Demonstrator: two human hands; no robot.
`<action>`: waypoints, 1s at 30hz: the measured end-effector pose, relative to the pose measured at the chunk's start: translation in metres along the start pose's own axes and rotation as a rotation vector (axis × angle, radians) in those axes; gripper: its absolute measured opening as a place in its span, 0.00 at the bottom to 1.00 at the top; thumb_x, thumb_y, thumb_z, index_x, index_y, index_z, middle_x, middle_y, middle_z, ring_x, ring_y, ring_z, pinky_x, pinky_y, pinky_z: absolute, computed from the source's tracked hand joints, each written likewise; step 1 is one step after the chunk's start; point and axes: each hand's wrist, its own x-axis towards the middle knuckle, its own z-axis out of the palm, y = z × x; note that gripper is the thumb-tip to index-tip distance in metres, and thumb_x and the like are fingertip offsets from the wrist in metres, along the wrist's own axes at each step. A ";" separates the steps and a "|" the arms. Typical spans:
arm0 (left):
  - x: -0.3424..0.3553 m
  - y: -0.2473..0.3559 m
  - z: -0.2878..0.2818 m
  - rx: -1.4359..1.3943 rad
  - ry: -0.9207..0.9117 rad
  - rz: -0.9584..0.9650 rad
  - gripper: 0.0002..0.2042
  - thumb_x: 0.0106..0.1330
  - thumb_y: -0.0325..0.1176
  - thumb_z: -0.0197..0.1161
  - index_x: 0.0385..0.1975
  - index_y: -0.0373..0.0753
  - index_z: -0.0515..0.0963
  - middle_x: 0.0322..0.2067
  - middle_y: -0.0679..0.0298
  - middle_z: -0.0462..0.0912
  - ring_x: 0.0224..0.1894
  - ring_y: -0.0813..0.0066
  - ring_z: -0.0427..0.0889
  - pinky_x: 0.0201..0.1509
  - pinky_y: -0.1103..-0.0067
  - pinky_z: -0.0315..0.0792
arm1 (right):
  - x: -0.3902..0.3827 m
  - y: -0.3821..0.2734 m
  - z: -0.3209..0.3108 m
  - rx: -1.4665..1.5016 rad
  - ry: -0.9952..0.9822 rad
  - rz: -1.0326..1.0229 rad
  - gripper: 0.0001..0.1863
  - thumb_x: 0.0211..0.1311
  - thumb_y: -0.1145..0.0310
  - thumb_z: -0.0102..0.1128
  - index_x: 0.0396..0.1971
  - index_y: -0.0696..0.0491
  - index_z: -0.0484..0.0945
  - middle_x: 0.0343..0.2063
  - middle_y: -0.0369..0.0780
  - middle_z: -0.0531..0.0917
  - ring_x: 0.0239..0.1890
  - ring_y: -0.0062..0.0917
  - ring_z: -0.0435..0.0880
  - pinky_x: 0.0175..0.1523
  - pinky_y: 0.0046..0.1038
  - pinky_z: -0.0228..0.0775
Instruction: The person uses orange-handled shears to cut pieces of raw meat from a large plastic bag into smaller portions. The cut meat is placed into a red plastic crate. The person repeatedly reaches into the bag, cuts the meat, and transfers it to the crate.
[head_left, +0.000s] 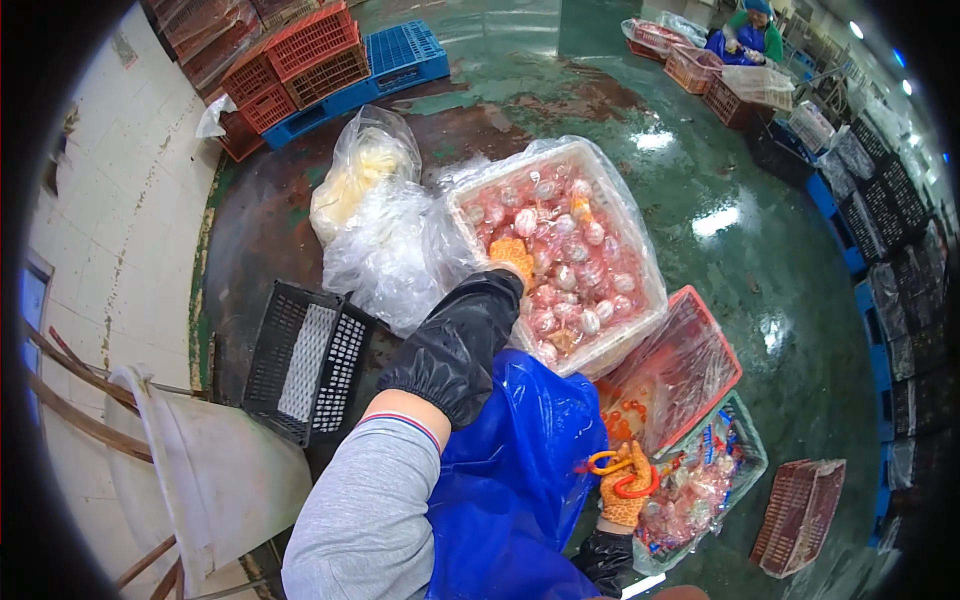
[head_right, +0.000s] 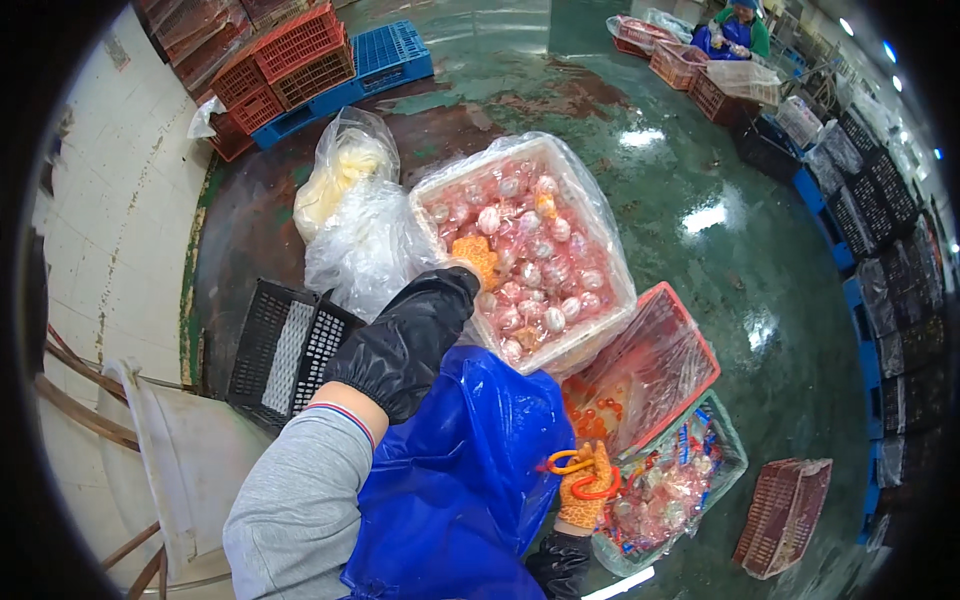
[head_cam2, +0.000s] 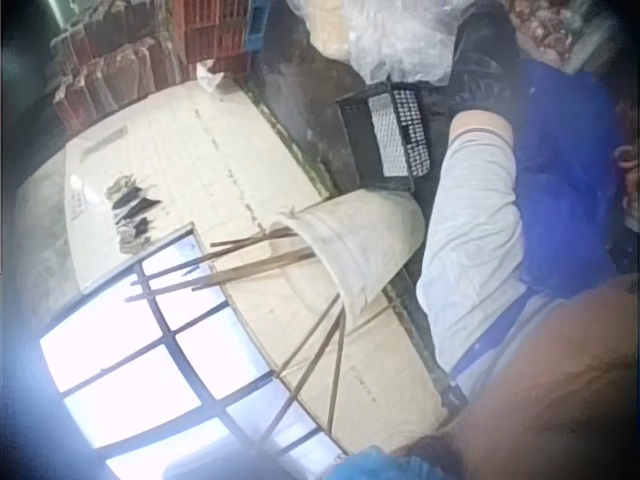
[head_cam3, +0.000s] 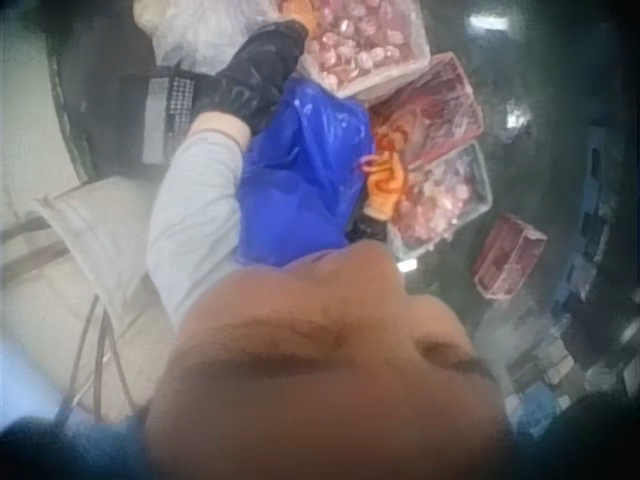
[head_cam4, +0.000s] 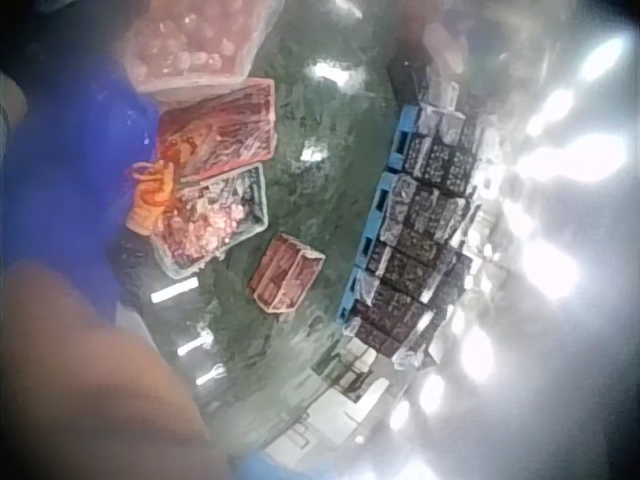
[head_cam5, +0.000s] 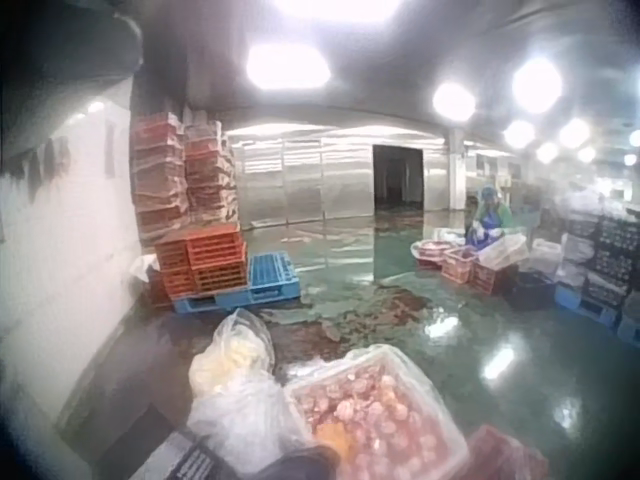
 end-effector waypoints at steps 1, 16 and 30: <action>0.001 0.001 -0.004 -0.031 -0.022 0.015 0.22 0.49 0.50 0.58 0.41 0.45 0.76 0.45 0.57 0.75 0.48 0.58 0.74 0.51 0.63 0.66 | -0.003 -0.005 0.004 -0.002 -0.018 -0.013 0.16 0.62 0.68 0.47 0.49 0.56 0.69 0.37 0.44 0.77 0.36 0.26 0.76 0.39 0.23 0.70; -0.041 -0.013 -0.019 -0.286 0.149 0.255 0.16 0.51 0.31 0.55 0.41 0.38 0.71 0.39 0.48 0.73 0.44 0.56 0.75 0.46 0.65 0.69 | -0.041 -0.017 -0.006 0.118 -0.027 -0.001 0.15 0.61 0.72 0.46 0.47 0.58 0.70 0.39 0.46 0.76 0.37 0.26 0.76 0.40 0.22 0.71; -0.015 -0.004 -0.011 -0.042 0.049 -0.002 0.13 0.56 0.37 0.50 0.36 0.43 0.80 0.39 0.56 0.80 0.43 0.61 0.78 0.45 0.66 0.71 | -0.110 0.000 -0.073 0.258 0.231 0.001 0.15 0.56 0.66 0.55 0.42 0.57 0.73 0.32 0.44 0.76 0.31 0.27 0.75 0.37 0.23 0.68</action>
